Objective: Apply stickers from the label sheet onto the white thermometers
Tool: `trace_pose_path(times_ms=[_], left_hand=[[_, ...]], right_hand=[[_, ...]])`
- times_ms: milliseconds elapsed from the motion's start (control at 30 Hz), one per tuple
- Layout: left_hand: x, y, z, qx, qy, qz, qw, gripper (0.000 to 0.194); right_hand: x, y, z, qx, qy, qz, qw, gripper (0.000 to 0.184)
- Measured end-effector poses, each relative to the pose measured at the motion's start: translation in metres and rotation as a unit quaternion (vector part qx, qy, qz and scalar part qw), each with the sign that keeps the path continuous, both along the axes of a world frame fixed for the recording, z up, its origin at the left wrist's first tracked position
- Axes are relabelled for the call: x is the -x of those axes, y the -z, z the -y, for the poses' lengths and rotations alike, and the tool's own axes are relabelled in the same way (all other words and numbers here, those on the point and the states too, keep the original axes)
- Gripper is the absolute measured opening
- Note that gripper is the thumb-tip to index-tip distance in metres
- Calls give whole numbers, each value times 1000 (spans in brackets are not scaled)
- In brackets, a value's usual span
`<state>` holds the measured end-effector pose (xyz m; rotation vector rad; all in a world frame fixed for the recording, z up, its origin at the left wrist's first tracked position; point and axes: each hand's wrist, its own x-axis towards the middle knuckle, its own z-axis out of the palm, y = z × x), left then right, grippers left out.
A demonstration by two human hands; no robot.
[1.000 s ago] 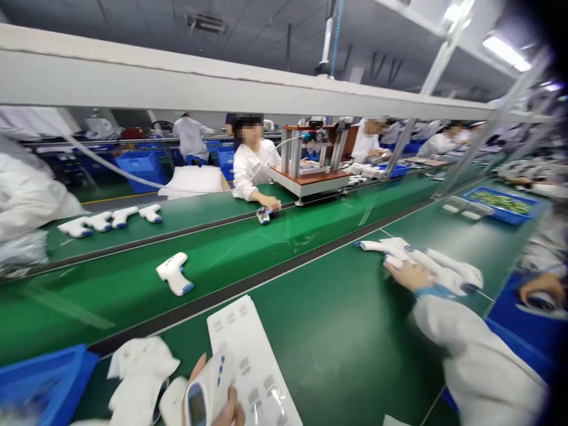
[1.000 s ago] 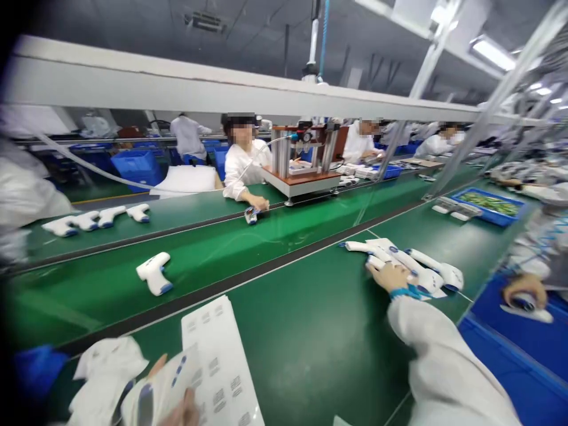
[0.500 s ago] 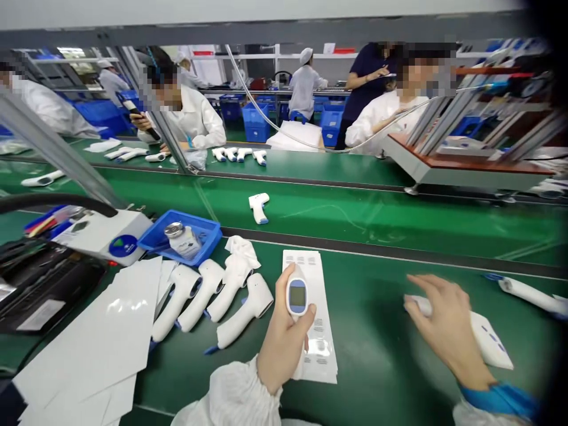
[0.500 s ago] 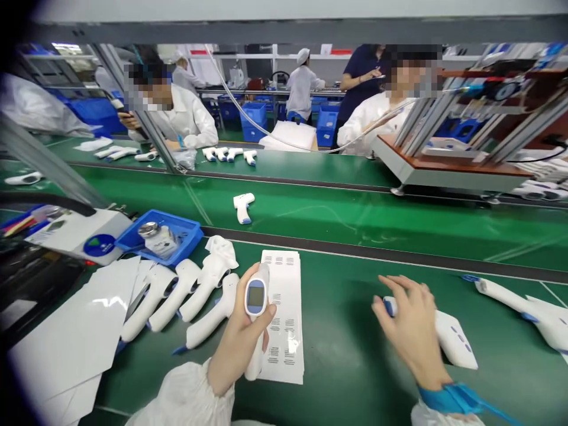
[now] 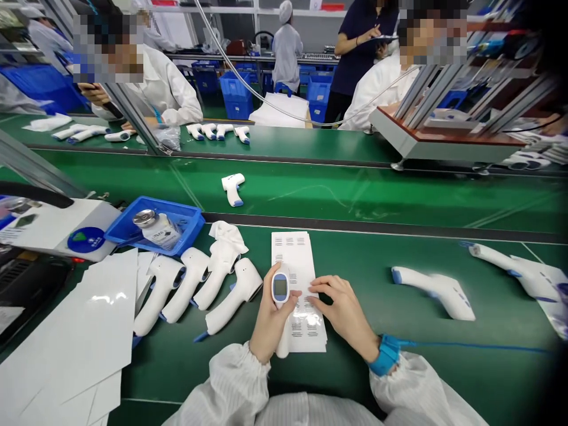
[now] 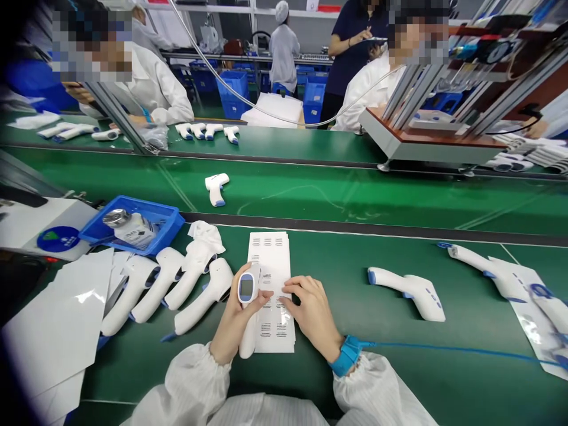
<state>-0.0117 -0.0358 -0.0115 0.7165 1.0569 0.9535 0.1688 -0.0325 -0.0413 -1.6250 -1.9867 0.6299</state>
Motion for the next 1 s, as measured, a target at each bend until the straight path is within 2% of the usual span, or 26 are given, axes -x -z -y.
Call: trace_pose_path(times_ms=[133,333,467,567,667,767,867,1000], left_hand=[[-4,3,-3,-16,2,-12,1000,67],[-8,9,-8,-17,17,-19,1000,73],[-13,9,-9,-28,18,-49,998,68],[-15,7,-9,-34,18,-64,997,66],[-16,7,-9,-34,18,-71,997,67],[-16,9,-9,-76,5,-107,991,66],[-16,12,-8,-126,-8,-136,983,63],[-16,14,-8,-123,16,-86,988,67]], right_hand=[[-2,3,-1,17,1,-28,999,10],[-3,3,-11,78,-4,-94,993,13],[-2,-2,-21,95,-23,-81,992,11],[0,-12,-18,44,-54,-37,997,12],[1,-32,-4,3,-141,-4,990,15],[2,-56,6,87,-206,-61,973,18],[7,-71,0,165,-191,-162,954,16],[17,-73,-26,114,-100,-188,970,12]])
